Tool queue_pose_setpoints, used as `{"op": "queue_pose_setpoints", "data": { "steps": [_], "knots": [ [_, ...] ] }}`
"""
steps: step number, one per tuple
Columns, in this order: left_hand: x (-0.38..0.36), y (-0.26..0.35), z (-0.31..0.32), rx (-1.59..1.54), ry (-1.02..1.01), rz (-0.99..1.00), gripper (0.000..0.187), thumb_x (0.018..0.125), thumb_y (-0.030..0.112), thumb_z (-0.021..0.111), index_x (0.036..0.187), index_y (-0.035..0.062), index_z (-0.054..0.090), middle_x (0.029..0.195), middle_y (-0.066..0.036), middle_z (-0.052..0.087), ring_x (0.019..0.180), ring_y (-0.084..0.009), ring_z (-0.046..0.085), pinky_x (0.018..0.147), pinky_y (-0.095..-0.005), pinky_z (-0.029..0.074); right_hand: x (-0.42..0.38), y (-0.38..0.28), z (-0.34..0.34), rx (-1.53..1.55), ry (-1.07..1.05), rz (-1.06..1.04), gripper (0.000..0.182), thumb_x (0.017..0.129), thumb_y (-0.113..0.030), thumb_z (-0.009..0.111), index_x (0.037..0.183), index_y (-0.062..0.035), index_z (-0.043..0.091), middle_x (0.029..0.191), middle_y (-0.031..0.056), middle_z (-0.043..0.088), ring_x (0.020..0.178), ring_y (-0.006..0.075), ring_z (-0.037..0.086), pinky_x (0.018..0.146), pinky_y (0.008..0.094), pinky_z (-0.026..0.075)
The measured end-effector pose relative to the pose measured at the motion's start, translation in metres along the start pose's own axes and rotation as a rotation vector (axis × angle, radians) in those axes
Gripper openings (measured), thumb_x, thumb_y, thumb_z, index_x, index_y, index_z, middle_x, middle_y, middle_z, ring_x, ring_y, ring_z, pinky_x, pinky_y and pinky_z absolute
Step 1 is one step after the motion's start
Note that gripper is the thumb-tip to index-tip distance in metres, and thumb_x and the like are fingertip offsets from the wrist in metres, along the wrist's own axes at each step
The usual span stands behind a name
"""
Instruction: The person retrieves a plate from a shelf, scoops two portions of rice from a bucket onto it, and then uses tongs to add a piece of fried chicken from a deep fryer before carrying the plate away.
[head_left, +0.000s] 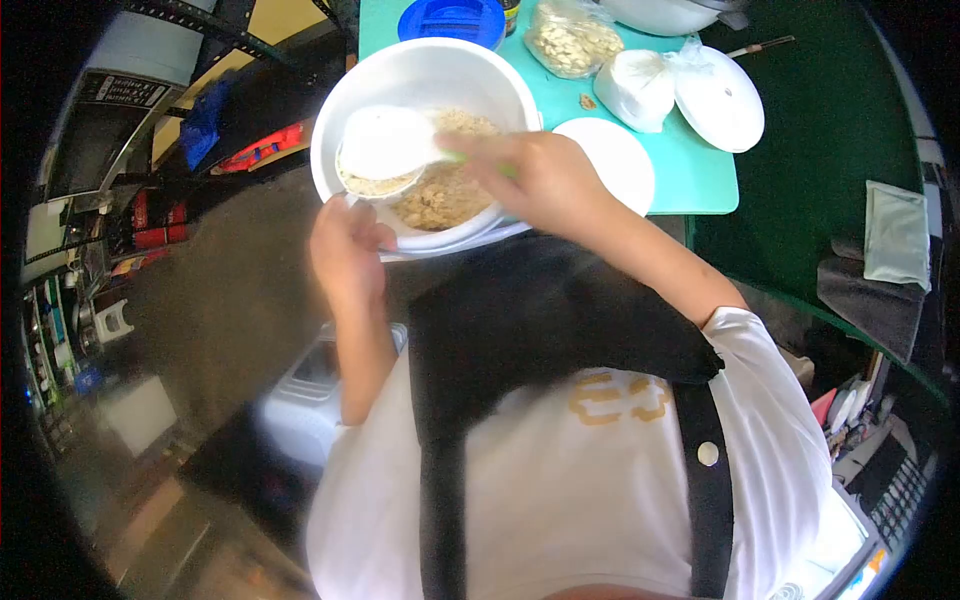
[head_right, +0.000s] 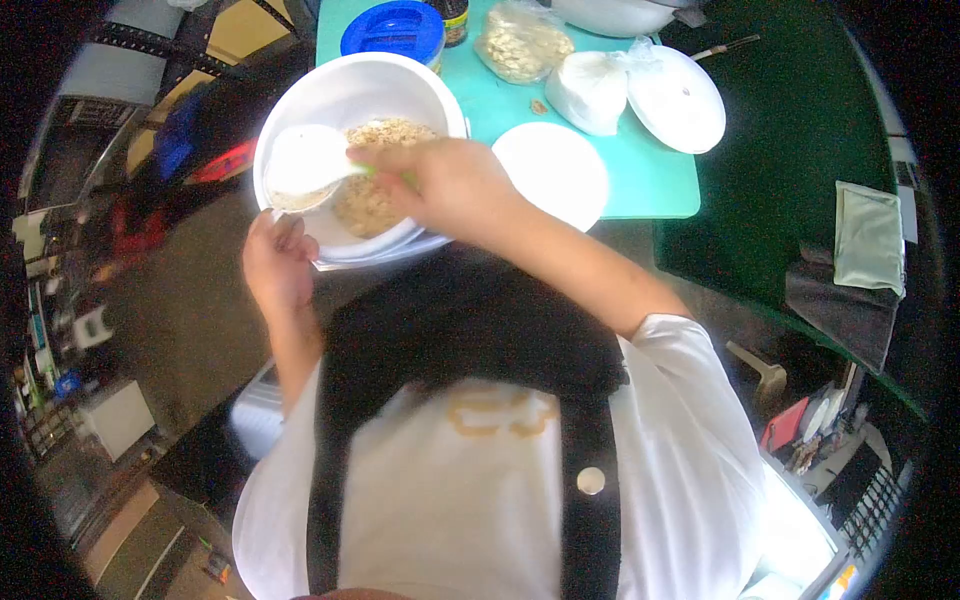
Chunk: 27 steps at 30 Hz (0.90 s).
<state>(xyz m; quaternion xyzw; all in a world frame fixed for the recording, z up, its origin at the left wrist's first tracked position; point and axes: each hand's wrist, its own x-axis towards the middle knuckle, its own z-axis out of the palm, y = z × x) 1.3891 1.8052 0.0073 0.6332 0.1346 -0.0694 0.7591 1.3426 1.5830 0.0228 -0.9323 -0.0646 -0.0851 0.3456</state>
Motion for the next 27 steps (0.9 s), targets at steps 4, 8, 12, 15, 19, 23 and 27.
{"op": "queue_pose_setpoints", "data": {
  "steps": [4,8,12,15,19,23,27],
  "knots": [
    [-0.006,0.001,0.008,-0.112,0.179,-0.052,0.031,0.091,0.025,0.047,0.103,-0.0034,0.052,0.072,-0.008,0.054,0.057,-0.0179,0.05,0.042,-0.0298,0.039,-0.002,0.041,-0.018,-0.07,0.073,0.198,0.034,0.089,-0.02,0.057,0.123,-0.0257,0.06,0.079,0.0076,0.068,0.067,0.0215,0.064,0.064,0.0325,0.05],
    [-0.017,0.006,0.005,-0.412,-0.163,-0.122,0.033,0.089,0.025,0.048,0.105,-0.0042,0.053,0.07,-0.009,0.056,0.046,-0.0181,0.047,0.039,-0.0304,0.038,-0.037,0.096,-0.046,0.492,0.356,0.3,0.033,0.091,-0.018,0.055,0.123,-0.011,0.059,0.077,-0.0051,0.065,0.063,0.0101,0.055,0.057,0.0258,0.045],
    [-0.043,0.0,0.055,-0.327,-0.649,-0.138,0.031,0.09,0.024,0.048,0.103,-0.0037,0.054,0.072,-0.01,0.059,0.055,-0.0165,0.052,0.044,-0.0308,0.043,-0.094,0.133,-0.068,0.649,0.392,0.576,0.033,0.092,-0.018,0.055,0.122,-0.0076,0.059,0.065,-0.0082,0.052,0.053,0.0042,0.042,0.048,0.0192,0.033],
    [-0.069,-0.033,0.106,-0.391,-0.625,-0.449,0.031,0.09,0.024,0.048,0.103,-0.0036,0.056,0.076,-0.01,0.059,0.065,-0.0159,0.055,0.052,-0.0322,0.047,-0.135,0.147,-0.076,0.718,0.503,0.726,0.035,0.093,-0.022,0.053,0.123,-0.0045,0.057,0.058,-0.01,0.038,0.048,0.0019,0.031,0.045,0.0181,0.022],
    [-0.057,-0.147,0.163,-0.256,-0.762,-0.57,0.025,0.089,0.021,0.053,0.098,-0.002,0.058,0.084,-0.009,0.059,0.07,-0.0173,0.056,0.057,-0.032,0.047,-0.185,0.171,-0.088,0.717,0.499,0.812,0.035,0.094,-0.021,0.051,0.122,-0.0014,0.056,0.058,-0.009,0.036,0.048,0.002,0.029,0.044,0.0188,0.022],
    [-0.025,-0.265,0.177,-0.039,-0.594,-0.412,0.025,0.087,0.022,0.055,0.092,-0.0022,0.06,0.082,-0.01,0.06,0.066,-0.0171,0.056,0.056,-0.0304,0.047,-0.222,0.188,-0.108,0.818,0.492,0.844,0.034,0.095,-0.02,0.049,0.123,-0.0015,0.056,0.058,-0.0087,0.034,0.048,0.0028,0.028,0.045,0.0195,0.021],
    [0.018,-0.308,0.169,0.561,-0.613,-0.133,0.025,0.082,0.021,0.056,0.073,-0.0008,0.062,0.083,-0.013,0.062,0.062,-0.0224,0.058,0.057,-0.0336,0.047,-0.254,0.209,-0.124,0.825,0.518,0.881,0.034,0.096,-0.021,0.048,0.124,-0.0027,0.055,0.058,-0.0089,0.032,0.048,0.0025,0.027,0.045,0.0192,0.02]
  ]
}}
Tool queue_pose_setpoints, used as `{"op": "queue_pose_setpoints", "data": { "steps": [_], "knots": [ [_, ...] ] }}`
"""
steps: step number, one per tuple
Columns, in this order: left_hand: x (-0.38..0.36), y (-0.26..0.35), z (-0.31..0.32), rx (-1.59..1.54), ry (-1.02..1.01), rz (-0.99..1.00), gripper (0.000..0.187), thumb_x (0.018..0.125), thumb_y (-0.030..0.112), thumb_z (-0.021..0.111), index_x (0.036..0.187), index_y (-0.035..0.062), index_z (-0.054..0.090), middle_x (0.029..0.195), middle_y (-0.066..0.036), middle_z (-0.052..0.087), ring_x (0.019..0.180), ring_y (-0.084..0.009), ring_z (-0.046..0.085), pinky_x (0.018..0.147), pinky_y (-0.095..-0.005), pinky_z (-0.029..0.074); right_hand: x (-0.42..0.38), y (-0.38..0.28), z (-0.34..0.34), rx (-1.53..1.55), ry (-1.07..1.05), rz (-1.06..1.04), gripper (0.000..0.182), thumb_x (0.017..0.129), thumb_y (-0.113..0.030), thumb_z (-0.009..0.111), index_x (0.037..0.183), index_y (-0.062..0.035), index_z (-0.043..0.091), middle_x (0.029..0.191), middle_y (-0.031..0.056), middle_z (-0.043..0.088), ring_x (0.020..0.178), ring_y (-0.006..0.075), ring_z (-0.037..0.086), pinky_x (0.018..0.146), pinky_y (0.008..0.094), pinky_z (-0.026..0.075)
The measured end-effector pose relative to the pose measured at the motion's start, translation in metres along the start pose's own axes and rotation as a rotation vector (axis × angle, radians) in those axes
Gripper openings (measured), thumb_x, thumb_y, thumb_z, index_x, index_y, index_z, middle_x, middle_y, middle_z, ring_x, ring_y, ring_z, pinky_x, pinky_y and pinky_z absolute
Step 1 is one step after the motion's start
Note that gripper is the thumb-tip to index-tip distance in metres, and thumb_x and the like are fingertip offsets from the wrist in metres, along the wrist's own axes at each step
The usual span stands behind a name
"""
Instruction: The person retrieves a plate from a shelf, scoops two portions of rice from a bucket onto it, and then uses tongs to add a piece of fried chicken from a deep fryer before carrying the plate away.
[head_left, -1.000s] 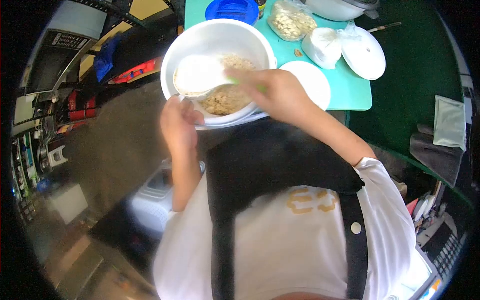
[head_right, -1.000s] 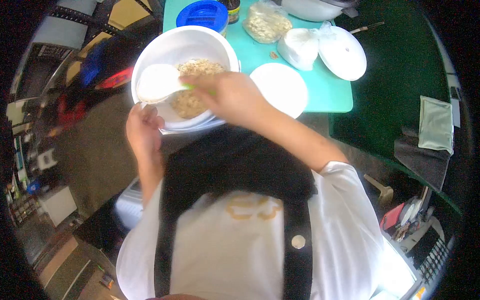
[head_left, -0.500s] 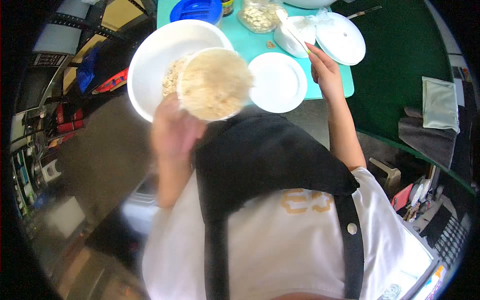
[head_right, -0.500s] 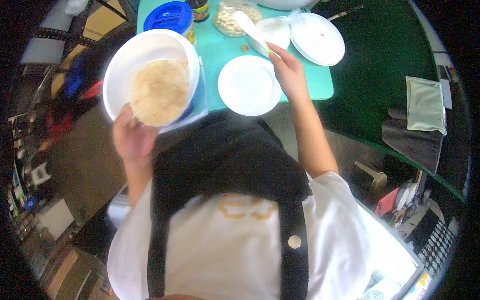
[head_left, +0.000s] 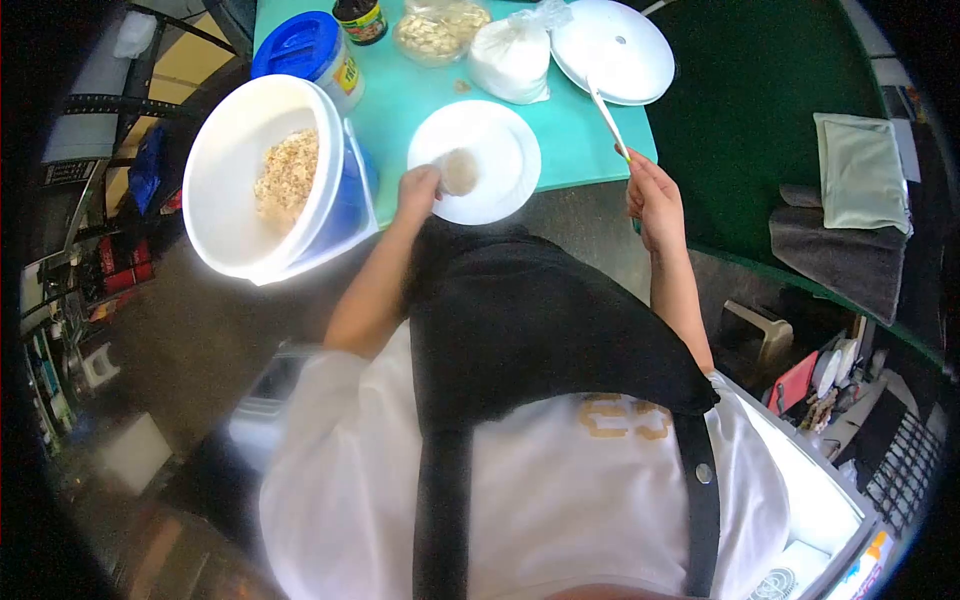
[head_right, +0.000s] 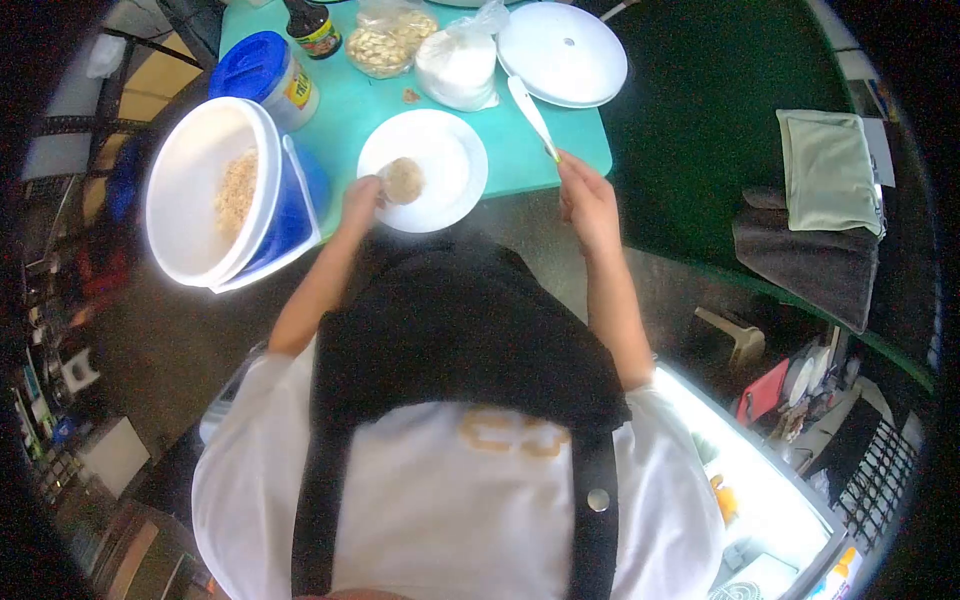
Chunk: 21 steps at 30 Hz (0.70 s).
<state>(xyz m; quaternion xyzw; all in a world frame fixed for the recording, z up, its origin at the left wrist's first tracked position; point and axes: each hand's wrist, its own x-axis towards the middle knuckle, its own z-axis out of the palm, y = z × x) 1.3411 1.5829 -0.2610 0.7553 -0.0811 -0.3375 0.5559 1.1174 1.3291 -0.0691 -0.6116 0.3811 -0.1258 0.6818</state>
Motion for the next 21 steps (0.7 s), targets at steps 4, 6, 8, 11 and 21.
{"op": "queue_pose_setpoints", "data": {
  "steps": [4,6,8,11,21],
  "knots": [
    [0.009,0.007,-0.001,0.671,0.121,0.336,0.023,0.077,0.02,0.055,0.072,-0.0011,0.062,0.083,-0.013,0.062,0.073,-0.0243,0.059,0.062,-0.038,0.047,0.004,0.006,-0.024,0.072,-0.016,0.039,0.034,0.096,-0.021,0.046,0.124,-0.0036,0.055,0.058,-0.009,0.032,0.047,0.0022,0.026,0.045,0.0186,0.021],
    [0.005,0.02,0.008,1.07,0.116,0.524,0.022,0.076,0.018,0.055,0.075,-0.0018,0.063,0.085,-0.015,0.06,0.078,-0.0304,0.059,0.068,-0.0412,0.049,0.004,0.004,-0.026,0.022,0.027,0.016,0.034,0.096,-0.021,0.045,0.124,-0.0031,0.055,0.057,-0.0092,0.031,0.048,0.0021,0.027,0.045,0.0182,0.021],
    [0.006,0.017,0.022,1.178,0.087,0.554,0.02,0.076,0.017,0.055,0.078,-0.0013,0.064,0.087,-0.015,0.06,0.082,-0.0308,0.058,0.071,-0.0414,0.049,0.008,0.006,-0.031,0.04,-0.008,0.02,0.034,0.096,-0.021,0.045,0.124,-0.0031,0.055,0.058,-0.0092,0.031,0.048,0.0021,0.027,0.045,0.0183,0.021],
    [0.014,-0.003,0.049,1.374,0.022,0.517,0.02,0.078,0.014,0.053,0.083,-0.0008,0.065,0.093,-0.014,0.059,0.09,-0.0313,0.057,0.076,-0.042,0.049,0.012,0.01,-0.032,0.024,-0.036,0.027,0.034,0.096,-0.021,0.046,0.124,-0.0029,0.055,0.059,-0.0093,0.032,0.049,0.0021,0.027,0.046,0.0187,0.022],
    [0.011,-0.036,0.098,1.823,0.008,0.254,0.022,0.082,0.014,0.052,0.094,0.0052,0.067,0.098,-0.009,0.059,0.096,-0.0247,0.056,0.065,-0.0319,0.048,0.007,0.037,-0.049,0.033,-0.064,0.054,0.032,0.091,-0.018,0.055,0.119,-0.0037,0.06,0.062,-0.0088,0.041,0.052,0.0027,0.036,0.046,0.0187,0.027]
  ]
}}
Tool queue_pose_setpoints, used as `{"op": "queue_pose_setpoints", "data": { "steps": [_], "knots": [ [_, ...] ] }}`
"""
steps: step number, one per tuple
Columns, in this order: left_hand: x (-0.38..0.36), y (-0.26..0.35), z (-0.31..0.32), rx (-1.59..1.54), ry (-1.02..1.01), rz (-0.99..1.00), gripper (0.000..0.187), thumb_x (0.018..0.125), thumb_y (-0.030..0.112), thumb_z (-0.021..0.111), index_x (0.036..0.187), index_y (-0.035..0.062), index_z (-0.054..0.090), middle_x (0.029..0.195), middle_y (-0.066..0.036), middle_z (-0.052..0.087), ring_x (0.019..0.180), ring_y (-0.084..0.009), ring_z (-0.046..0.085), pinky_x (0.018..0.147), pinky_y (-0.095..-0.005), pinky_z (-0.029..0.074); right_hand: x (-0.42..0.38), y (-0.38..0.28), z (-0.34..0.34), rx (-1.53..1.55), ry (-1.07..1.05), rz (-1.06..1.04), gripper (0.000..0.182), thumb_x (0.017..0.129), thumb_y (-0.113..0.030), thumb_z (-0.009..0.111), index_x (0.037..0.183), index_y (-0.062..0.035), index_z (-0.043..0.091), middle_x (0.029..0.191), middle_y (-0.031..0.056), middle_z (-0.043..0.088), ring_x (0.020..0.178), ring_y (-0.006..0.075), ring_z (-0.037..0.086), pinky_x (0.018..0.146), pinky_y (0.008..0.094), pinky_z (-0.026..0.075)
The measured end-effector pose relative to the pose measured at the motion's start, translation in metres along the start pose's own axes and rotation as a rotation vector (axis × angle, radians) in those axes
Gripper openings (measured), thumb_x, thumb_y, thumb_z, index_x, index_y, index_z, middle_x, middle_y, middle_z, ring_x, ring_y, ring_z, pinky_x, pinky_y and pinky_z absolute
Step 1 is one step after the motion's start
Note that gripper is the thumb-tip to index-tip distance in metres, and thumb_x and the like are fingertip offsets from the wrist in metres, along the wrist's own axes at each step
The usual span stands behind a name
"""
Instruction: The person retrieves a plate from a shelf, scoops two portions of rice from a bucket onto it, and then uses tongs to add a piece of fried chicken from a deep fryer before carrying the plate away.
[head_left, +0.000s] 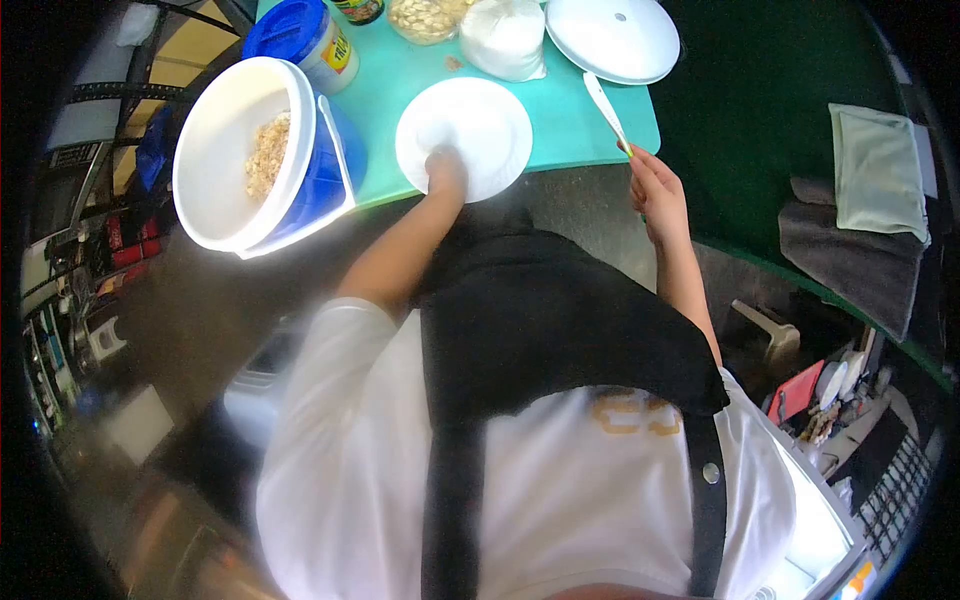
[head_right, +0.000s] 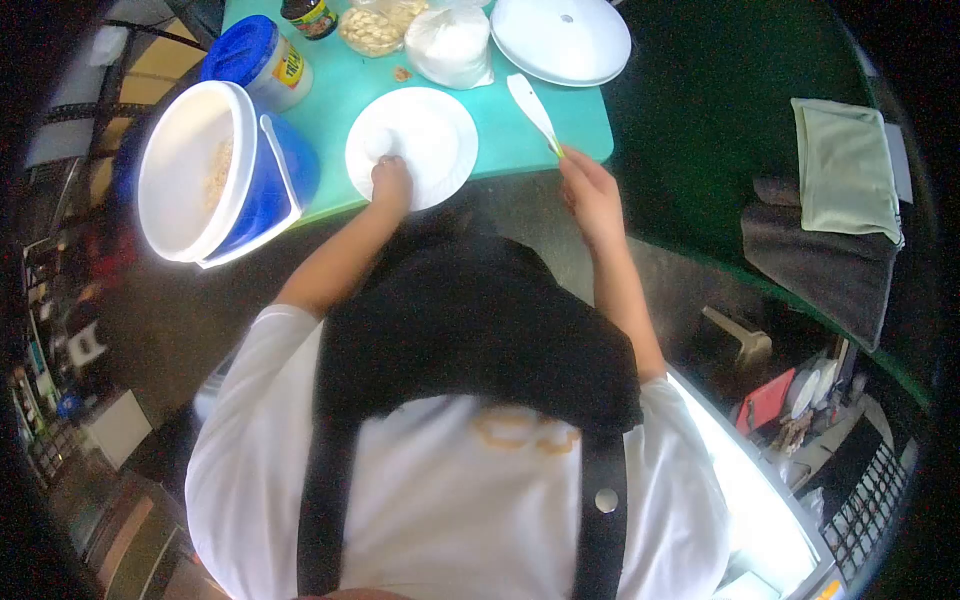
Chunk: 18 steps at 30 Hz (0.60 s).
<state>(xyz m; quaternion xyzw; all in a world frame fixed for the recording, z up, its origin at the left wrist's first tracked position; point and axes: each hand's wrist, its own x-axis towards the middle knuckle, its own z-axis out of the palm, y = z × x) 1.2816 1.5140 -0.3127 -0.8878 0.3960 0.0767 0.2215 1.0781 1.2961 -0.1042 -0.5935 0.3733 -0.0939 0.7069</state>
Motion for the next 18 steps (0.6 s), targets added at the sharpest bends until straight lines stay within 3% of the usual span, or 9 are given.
{"op": "queue_pose_setpoints", "data": {
  "steps": [7,10,13,15,16,17,18],
  "knots": [
    [-0.011,-0.022,-0.028,-0.071,0.016,0.105,0.018,0.08,0.011,0.054,0.09,0.0065,0.068,0.094,-0.009,0.061,0.088,-0.024,0.06,0.066,-0.0339,0.051,0.001,0.0,-0.001,0.025,0.002,-0.024,0.033,0.091,-0.019,0.056,0.12,-0.0033,0.059,0.061,-0.0092,0.04,0.052,0.0028,0.036,0.046,0.0191,0.027],
    [-0.018,-0.031,-0.044,-0.209,0.107,0.005,0.018,0.08,0.01,0.053,0.089,0.0044,0.068,0.094,-0.011,0.062,0.087,-0.026,0.061,0.067,-0.0367,0.052,0.01,0.006,0.003,0.047,-0.063,-0.006,0.033,0.091,-0.02,0.056,0.119,-0.0028,0.06,0.061,-0.009,0.041,0.052,0.0027,0.035,0.047,0.0192,0.027],
    [-0.04,-0.049,-0.083,-0.39,0.132,-0.098,0.02,0.08,0.007,0.05,0.09,0.0032,0.067,0.091,-0.013,0.062,0.089,-0.027,0.062,0.068,-0.0378,0.053,0.027,0.025,0.017,-0.134,-0.021,-0.041,0.033,0.09,-0.023,0.058,0.117,-0.0042,0.062,0.064,-0.0072,0.048,0.054,0.0049,0.041,0.049,0.0213,0.033],
    [-0.056,-0.066,-0.101,-0.484,0.181,-0.103,0.018,0.081,0.008,0.05,0.087,0.0028,0.066,0.088,-0.013,0.062,0.086,-0.0267,0.062,0.067,-0.0371,0.052,0.036,0.037,0.031,-0.431,0.01,-0.121,0.034,0.088,-0.026,0.061,0.115,-0.005,0.063,0.068,-0.0033,0.053,0.058,0.0076,0.045,0.054,0.0237,0.038],
    [-0.063,-0.075,-0.106,-0.577,0.23,-0.103,0.016,0.083,0.009,0.05,0.084,0.0023,0.065,0.085,-0.014,0.062,0.083,-0.0263,0.063,0.065,-0.0364,0.051,0.04,0.041,0.036,-0.571,-0.024,-0.132,0.035,0.087,-0.028,0.06,0.116,-0.0093,0.063,0.074,0.0067,0.063,0.066,0.0176,0.059,0.063,0.0312,0.047],
    [-0.07,-0.082,-0.108,-0.579,0.229,-0.106,0.016,0.083,0.009,0.05,0.084,0.0023,0.065,0.085,-0.014,0.062,0.083,-0.0263,0.063,0.065,-0.0364,0.051,0.042,0.043,0.042,-0.572,-0.027,-0.131,0.035,0.087,-0.028,0.06,0.116,-0.0093,0.063,0.074,0.0067,0.063,0.066,0.0176,0.059,0.063,0.0312,0.047],
    [-0.076,-0.089,-0.11,-0.875,0.405,-0.106,0.018,0.086,0.013,0.049,0.084,0.0013,0.063,0.08,-0.013,0.06,0.077,-0.0252,0.061,0.063,-0.0371,0.049,0.043,0.045,0.051,-0.775,-0.023,-0.172,0.035,0.086,-0.029,0.059,0.116,-0.0111,0.063,0.08,0.0118,0.065,0.073,0.0233,0.062,0.068,0.035,0.048]
  ]
}}
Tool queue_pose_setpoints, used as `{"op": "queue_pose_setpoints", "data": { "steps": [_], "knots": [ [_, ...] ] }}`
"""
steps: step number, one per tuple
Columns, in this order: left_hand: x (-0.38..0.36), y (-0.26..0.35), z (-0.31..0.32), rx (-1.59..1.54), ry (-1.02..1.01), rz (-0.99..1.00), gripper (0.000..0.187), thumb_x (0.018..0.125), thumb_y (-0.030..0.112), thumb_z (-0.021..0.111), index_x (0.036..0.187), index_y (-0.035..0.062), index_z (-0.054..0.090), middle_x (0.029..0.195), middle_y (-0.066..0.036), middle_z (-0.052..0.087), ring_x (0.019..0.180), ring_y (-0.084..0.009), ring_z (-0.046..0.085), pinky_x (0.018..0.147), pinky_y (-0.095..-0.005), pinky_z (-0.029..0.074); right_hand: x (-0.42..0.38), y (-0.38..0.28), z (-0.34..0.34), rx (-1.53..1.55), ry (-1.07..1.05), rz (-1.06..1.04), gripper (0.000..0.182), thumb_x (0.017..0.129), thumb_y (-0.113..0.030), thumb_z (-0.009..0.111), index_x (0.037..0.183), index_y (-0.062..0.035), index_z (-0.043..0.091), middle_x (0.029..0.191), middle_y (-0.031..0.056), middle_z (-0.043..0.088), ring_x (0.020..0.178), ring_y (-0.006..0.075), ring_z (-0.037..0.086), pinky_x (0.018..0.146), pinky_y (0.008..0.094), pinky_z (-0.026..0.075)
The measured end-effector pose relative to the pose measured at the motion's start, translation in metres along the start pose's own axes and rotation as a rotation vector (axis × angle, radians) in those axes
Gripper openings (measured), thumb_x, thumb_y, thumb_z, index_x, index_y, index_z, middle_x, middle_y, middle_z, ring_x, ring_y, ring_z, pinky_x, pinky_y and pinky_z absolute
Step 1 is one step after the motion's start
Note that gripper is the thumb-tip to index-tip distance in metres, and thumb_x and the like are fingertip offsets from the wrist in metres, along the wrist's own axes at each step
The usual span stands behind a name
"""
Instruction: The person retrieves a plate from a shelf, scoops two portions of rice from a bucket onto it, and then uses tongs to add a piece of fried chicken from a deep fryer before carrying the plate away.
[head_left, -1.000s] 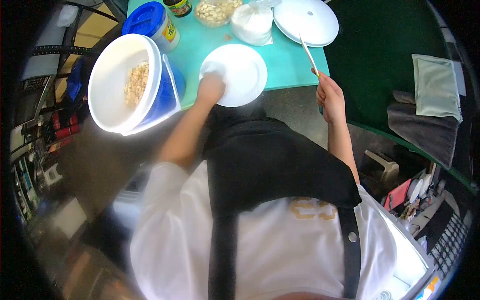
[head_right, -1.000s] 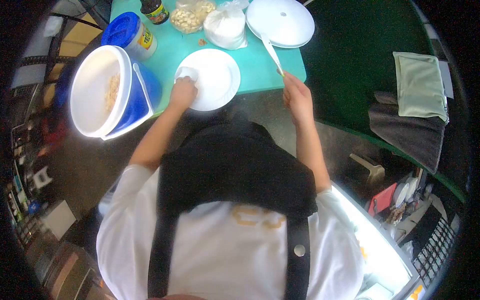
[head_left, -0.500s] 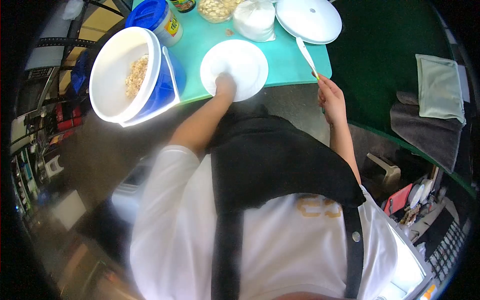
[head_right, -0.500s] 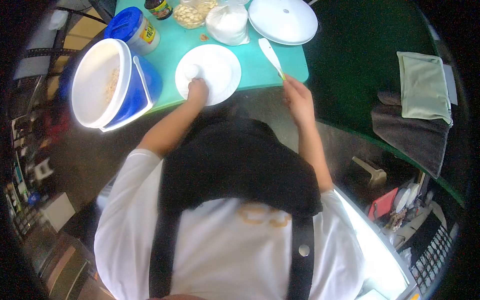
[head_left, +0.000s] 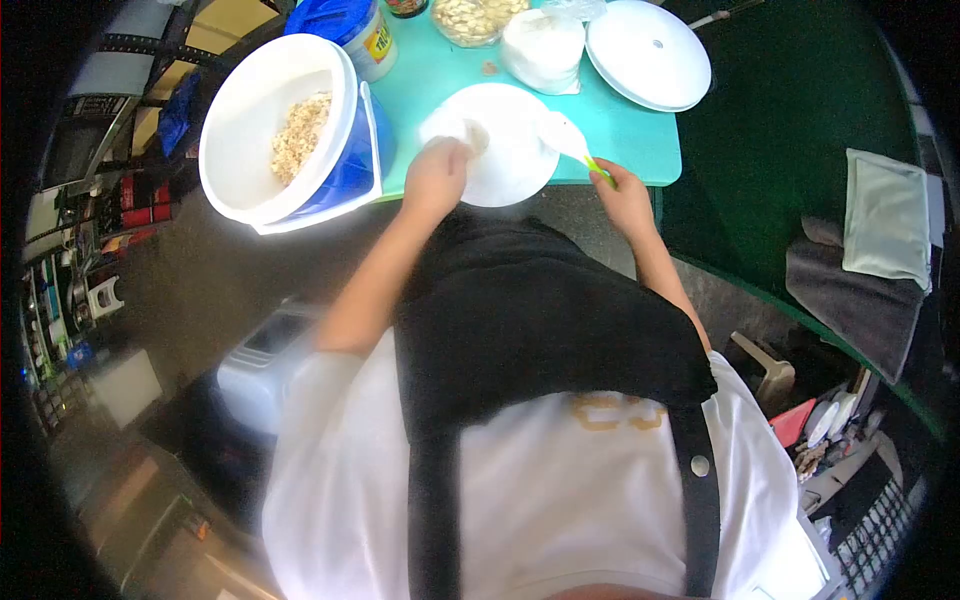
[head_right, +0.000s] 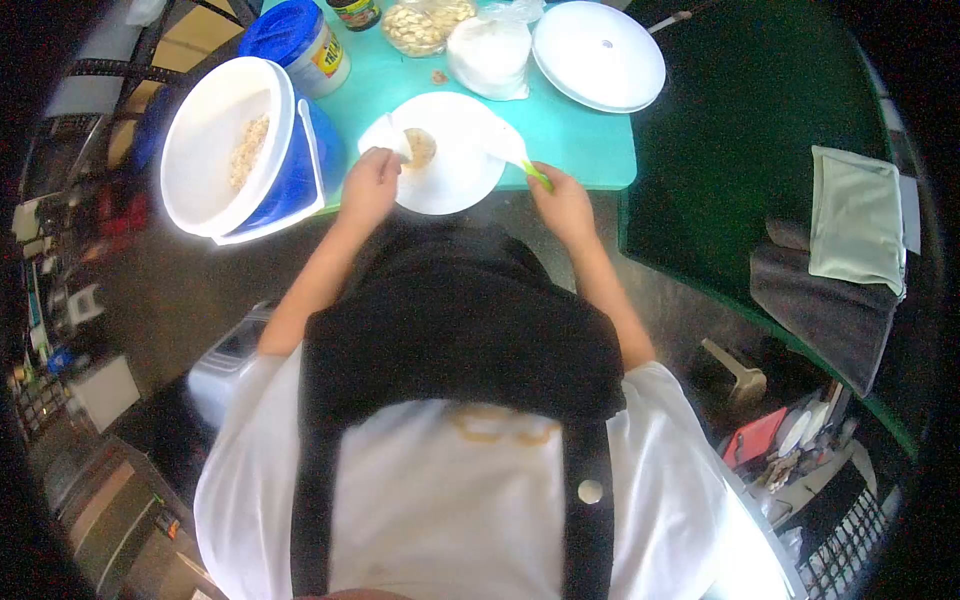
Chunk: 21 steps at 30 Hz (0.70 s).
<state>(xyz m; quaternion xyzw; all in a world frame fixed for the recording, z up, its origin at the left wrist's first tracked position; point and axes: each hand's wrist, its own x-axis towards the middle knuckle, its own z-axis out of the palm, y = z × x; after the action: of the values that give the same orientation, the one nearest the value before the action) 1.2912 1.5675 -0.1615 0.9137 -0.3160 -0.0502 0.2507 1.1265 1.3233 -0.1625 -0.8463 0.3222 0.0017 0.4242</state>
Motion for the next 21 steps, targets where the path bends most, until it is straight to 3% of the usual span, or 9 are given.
{"op": "queue_pose_setpoints", "data": {
  "steps": [2,4,7,11,13,14,16,17,21],
  "knots": [
    [-0.009,0.001,-0.02,-0.306,0.162,0.004,0.021,0.089,0.017,0.048,0.084,0.0003,0.06,0.075,-0.012,0.059,0.071,-0.0242,0.06,0.061,-0.0378,0.047,0.007,0.003,0.016,-0.284,-0.069,-0.011,0.034,0.084,-0.033,0.055,0.113,-0.0161,0.064,0.096,0.0191,0.065,0.091,0.0353,0.062,0.08,0.0444,0.049],
    [-0.012,0.008,-0.054,-1.194,0.052,-0.532,0.023,0.092,0.022,0.048,0.084,0.0036,0.059,0.065,-0.002,0.05,0.053,-0.0127,0.046,0.048,-0.0276,0.037,0.016,0.012,0.033,-0.361,-0.13,-0.018,0.034,0.084,-0.033,0.055,0.112,-0.0159,0.065,0.095,0.0186,0.065,0.09,0.035,0.063,0.079,0.0441,0.049],
    [-0.015,0.014,-0.117,-1.357,0.212,-0.382,0.021,0.093,0.024,0.049,0.081,0.0079,0.054,0.063,0.003,0.039,0.051,-0.0069,0.035,0.046,-0.0201,0.029,0.018,-0.003,0.044,-0.46,-0.2,-0.005,0.033,0.084,-0.033,0.055,0.111,-0.0163,0.065,0.095,0.0173,0.066,0.09,0.0349,0.063,0.08,0.0438,0.05],
    [-0.008,-0.006,-0.223,-1.046,0.554,-0.407,0.02,0.091,0.022,0.049,0.089,0.005,0.059,0.062,0.004,0.041,0.051,-0.0049,0.035,0.045,-0.0194,0.027,0.019,-0.032,0.041,-0.413,-0.159,-0.021,0.035,0.083,-0.033,0.057,0.113,-0.0166,0.065,0.097,0.0182,0.066,0.091,0.0353,0.062,0.08,0.0433,0.049],
    [-0.002,-0.072,-0.266,-0.796,0.328,-0.131,0.025,0.09,0.023,0.05,0.096,0.0013,0.062,0.067,0.002,0.049,0.055,-0.0068,0.042,0.049,-0.0208,0.033,0.024,-0.044,0.038,-0.371,-0.145,-0.001,0.036,0.083,-0.033,0.058,0.114,-0.0158,0.064,0.099,0.0192,0.065,0.092,0.0353,0.062,0.081,0.0423,0.049],
    [0.006,-0.083,-0.278,-0.788,0.337,-0.132,0.025,0.09,0.023,0.05,0.096,0.0013,0.062,0.067,0.002,0.049,0.055,-0.0068,0.042,0.049,-0.0208,0.033,0.029,-0.047,0.037,-0.224,-0.069,-0.019,0.037,0.084,-0.03,0.06,0.115,-0.0121,0.063,0.101,0.0198,0.065,0.093,0.033,0.063,0.083,0.0398,0.049],
    [0.022,-0.108,-0.301,-0.311,0.146,-0.348,0.03,0.091,0.022,0.049,0.102,-0.0025,0.062,0.076,-0.002,0.059,0.063,-0.0123,0.051,0.059,-0.0262,0.042,0.029,-0.078,0.038,0.023,0.039,-0.068,0.038,0.085,-0.025,0.062,0.117,-0.0048,0.061,0.104,0.0204,0.065,0.096,0.0277,0.064,0.085,0.0352,0.047],
    [0.028,-0.133,-0.302,-0.161,-0.009,-0.249,0.031,0.09,0.023,0.05,0.102,-0.0037,0.062,0.084,-0.01,0.066,0.074,-0.021,0.06,0.071,-0.0329,0.046,0.028,-0.098,0.038,0.122,0.072,-0.097,0.038,0.085,-0.022,0.062,0.117,-0.001,0.06,0.105,0.0203,0.065,0.096,0.0246,0.063,0.087,0.0331,0.046],
    [0.055,-0.172,-0.279,0.387,-0.334,-0.032,0.03,0.088,0.025,0.054,0.091,-0.0003,0.068,0.087,-0.021,0.066,0.083,-0.0322,0.065,0.076,-0.0394,0.048,0.026,-0.171,0.053,0.489,0.1,-0.241,0.035,0.086,-0.012,0.061,0.119,0.0007,0.059,0.11,0.0114,0.064,0.099,0.0159,0.059,0.087,0.0277,0.045]
  ]
}}
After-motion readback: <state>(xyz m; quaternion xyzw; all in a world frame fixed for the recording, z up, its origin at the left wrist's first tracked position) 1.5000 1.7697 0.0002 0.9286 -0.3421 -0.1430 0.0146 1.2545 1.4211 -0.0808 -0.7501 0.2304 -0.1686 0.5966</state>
